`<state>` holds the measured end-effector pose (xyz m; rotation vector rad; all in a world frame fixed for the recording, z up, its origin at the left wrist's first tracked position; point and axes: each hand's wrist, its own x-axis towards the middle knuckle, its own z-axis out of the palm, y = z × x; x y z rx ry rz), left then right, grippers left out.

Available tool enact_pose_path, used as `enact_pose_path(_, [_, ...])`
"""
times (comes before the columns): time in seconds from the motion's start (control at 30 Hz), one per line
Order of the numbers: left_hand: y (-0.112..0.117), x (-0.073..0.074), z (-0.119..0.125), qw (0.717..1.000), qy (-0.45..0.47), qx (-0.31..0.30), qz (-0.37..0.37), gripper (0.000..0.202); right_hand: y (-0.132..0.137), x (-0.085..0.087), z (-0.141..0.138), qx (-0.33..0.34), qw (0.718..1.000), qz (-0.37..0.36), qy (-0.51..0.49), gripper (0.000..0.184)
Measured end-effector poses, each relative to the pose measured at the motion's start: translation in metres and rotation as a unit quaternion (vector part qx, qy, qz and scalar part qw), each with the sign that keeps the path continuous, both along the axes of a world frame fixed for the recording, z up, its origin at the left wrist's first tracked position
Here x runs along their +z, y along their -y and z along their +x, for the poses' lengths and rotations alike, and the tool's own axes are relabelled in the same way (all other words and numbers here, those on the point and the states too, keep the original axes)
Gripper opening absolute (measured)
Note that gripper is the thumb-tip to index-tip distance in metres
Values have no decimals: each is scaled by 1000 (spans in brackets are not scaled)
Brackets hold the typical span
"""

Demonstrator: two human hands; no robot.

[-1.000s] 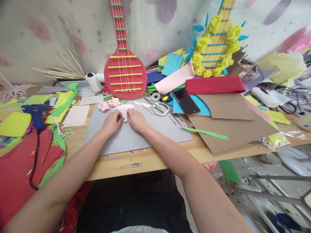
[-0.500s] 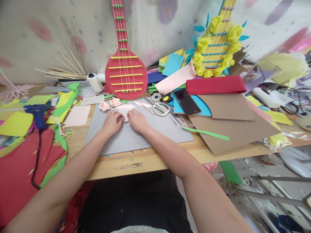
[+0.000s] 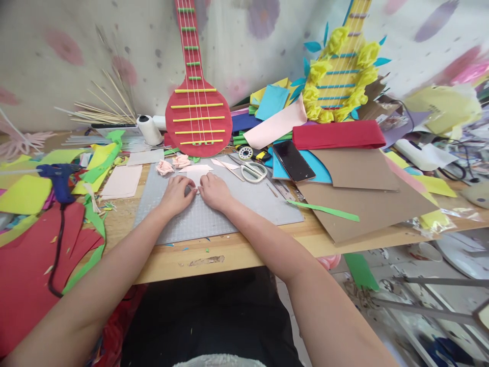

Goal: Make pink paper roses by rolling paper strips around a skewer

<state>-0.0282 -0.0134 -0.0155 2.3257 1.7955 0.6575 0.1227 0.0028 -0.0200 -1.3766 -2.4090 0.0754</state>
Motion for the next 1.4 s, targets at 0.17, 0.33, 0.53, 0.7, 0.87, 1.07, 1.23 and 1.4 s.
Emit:
enact_pose_path(0.17, [1,1,-1,1000,1,-1,-4,17,2,2,2,6,1000,-6,3,22])
enact_pose_path(0.33, [4,4,0,1000,-6,1,-12,23,4,3,2,12,1000,-12,4,24])
enact_pose_path(0.53, [2,4,-2,999,7,-2,-33,25,6,7,6,29,999,-26,-6,24])
enact_pose_path(0.7, [-3,0,-4,999,29,4,-40,19,4,7,10,43,998,-42,-22,25])
enact_pose_path(0.87, [-4,-2,-1,999,28,17,-28,15,2,5,6,19,999,-35,-23,24])
enact_pose_path(1.07, [-6,-3,0,999,26,25,-17,13,5,6,2,12,1000,-18,-21,27])
enact_pose_path(1.23, [-10,-3,3,998,29,46,-11,11,5,5,2,9,1000,-17,-18,27])
enact_pose_path(1.4, [-14,-2,2,998,40,55,-11,11,6,5,2,9,1000,-17,-11,27])
